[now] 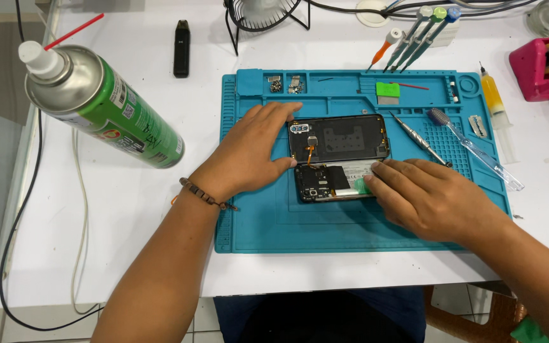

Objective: The person repairs a disassembled smartphone on a blue work mat. They use a screwdriver to remove screws from the internal components and a toothbrush to clean the device. The person then reassembles the phone by placing the screen back onto the chassis and pressing the edges to secure it.

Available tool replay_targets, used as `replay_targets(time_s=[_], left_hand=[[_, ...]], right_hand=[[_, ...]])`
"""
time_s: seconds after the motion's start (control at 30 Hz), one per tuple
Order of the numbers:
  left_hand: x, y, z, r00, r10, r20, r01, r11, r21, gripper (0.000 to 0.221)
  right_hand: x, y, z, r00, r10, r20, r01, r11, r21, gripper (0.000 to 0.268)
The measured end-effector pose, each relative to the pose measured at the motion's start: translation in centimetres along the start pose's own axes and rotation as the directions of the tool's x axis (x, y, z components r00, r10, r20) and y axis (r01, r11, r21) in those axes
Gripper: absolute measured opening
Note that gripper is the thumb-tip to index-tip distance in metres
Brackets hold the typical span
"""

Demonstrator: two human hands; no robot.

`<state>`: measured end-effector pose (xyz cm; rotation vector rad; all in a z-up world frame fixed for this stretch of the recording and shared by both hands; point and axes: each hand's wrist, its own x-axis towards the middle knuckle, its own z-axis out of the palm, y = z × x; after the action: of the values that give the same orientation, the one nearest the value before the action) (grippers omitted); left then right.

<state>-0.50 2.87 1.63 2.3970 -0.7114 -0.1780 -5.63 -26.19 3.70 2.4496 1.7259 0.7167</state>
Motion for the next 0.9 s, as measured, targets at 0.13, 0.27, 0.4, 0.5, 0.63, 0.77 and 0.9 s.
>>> replay_targets(time_s=[0.13,0.27,0.4,0.5,0.63,0.77,0.9], left_hand=[[0.2,-0.1,0.1,1.000,-0.015,0.002,0.015,1.000,0.006,0.079],[0.1,-0.1,0.1,1.000,-0.005,-0.011,0.005,1.000,-0.001,0.079],[0.1,-0.3,0.0,1.000,0.003,-0.022,-0.003,1.000,-0.014,0.079],[-0.6,1.4,-1.4,0.997,0.036,-0.073,-0.041,0.996,-0.079,0.074],[-0.7,1.4,-1.5,0.996,0.051,-0.073,-0.057,0.995,-0.084,0.074],[-0.2,0.5,-0.1,0.997,0.056,-0.051,-0.056,0.998,-0.008,0.082],[0.0,0.2,0.6,0.995,0.067,-0.072,-0.065,0.998,0.024,0.086]], right_hand=[[0.1,0.6,0.7,0.999,0.035,-0.020,-0.035,0.999,-0.014,0.024],[1.0,1.4,1.7,0.986,0.116,-0.119,-0.116,0.993,0.007,0.022],[1.6,2.1,3.2,0.962,0.226,-0.152,-0.210,0.971,0.118,0.026],[1.3,2.8,5.1,0.927,0.325,-0.187,-0.313,0.946,0.089,0.027],[2.9,2.9,4.4,0.880,0.468,-0.079,-0.435,0.862,0.260,0.027],[4.1,3.7,2.4,0.745,0.568,0.351,-0.667,0.627,0.402,0.030],[4.7,4.8,1.2,0.536,0.458,0.709,-0.811,0.514,0.281,0.092]])
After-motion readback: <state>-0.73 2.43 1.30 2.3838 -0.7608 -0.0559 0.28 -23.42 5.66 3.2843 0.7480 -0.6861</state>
